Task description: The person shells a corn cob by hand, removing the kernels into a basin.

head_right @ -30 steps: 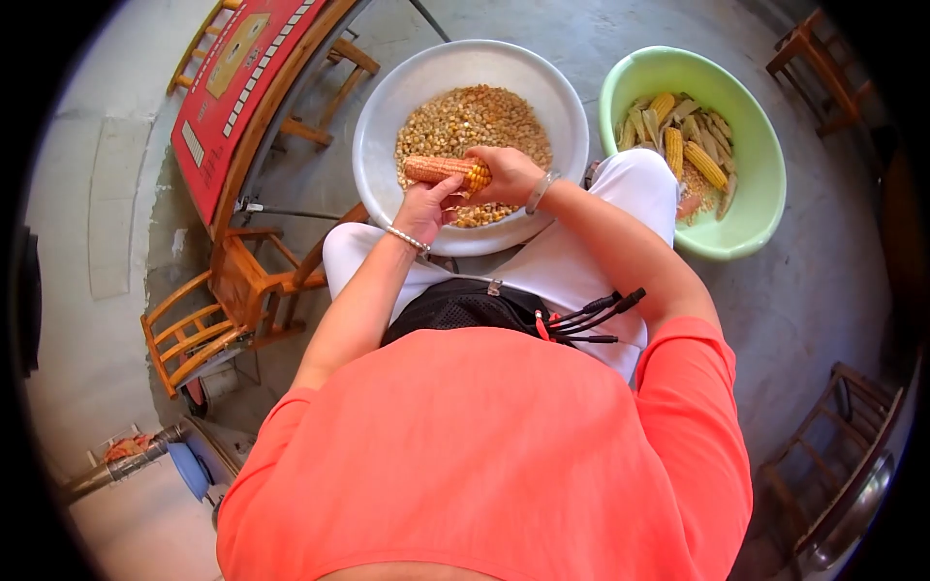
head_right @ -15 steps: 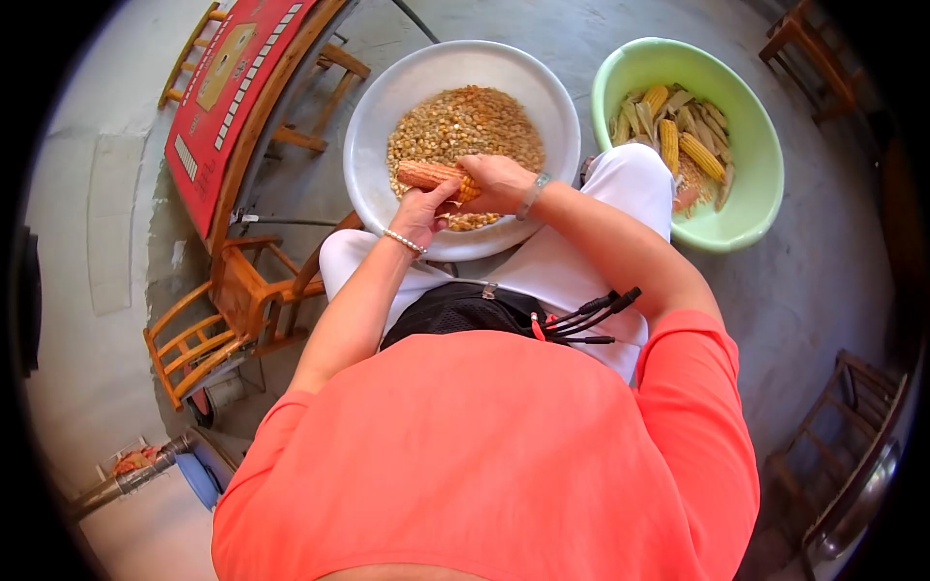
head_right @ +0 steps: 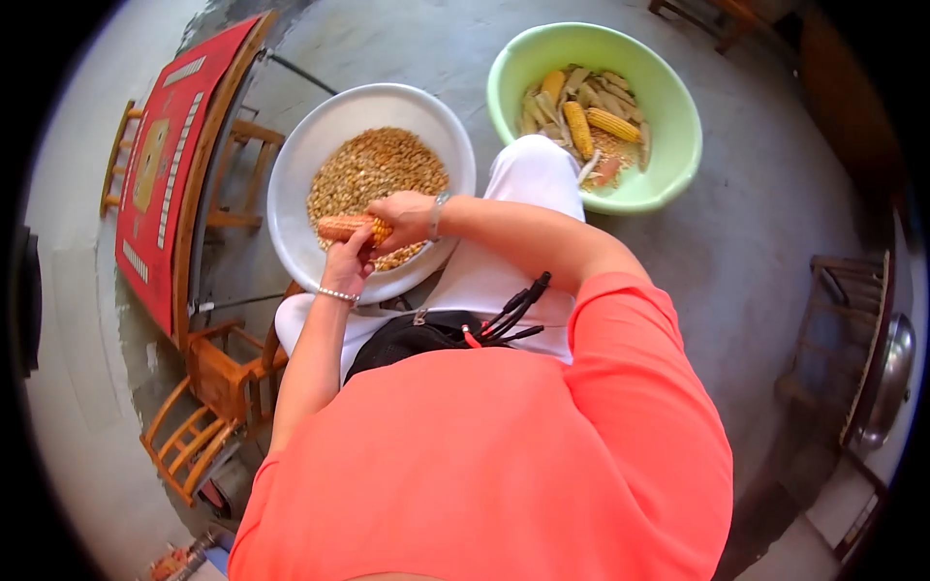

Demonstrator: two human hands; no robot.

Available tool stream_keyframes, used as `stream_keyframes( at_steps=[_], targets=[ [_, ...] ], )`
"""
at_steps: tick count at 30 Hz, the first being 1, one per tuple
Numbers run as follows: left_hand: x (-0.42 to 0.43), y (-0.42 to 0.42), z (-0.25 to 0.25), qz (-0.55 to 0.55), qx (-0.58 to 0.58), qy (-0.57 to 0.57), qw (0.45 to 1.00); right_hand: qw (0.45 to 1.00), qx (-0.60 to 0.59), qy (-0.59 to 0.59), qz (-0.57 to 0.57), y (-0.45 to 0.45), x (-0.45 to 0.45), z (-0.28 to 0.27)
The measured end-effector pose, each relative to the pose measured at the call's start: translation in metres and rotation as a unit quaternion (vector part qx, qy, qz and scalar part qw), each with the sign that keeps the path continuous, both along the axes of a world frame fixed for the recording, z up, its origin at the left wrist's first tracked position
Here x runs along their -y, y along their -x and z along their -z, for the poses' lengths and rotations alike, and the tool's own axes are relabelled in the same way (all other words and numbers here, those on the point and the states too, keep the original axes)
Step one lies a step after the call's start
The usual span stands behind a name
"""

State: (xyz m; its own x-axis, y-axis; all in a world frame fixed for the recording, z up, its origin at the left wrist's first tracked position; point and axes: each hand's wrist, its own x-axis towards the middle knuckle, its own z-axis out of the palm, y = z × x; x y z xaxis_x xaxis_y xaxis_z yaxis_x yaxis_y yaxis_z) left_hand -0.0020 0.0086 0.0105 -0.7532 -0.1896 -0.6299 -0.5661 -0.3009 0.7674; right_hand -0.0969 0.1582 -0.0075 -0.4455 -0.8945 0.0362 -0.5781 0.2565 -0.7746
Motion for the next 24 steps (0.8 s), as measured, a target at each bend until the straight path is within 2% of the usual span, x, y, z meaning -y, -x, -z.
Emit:
stream_keyframes(
  at_steps=[19,24],
  targets=[
    [0.008,-0.002,0.01,0.048,-0.027,-0.029,0.998,1.0,0.026,0.012,-0.006,0.002,0.0,0.001],
    [0.002,-0.001,0.005,0.0,-0.023,-0.043,0.999,0.999,0.044,-0.023,-0.001,0.002,0.001,-0.005]
  ],
)
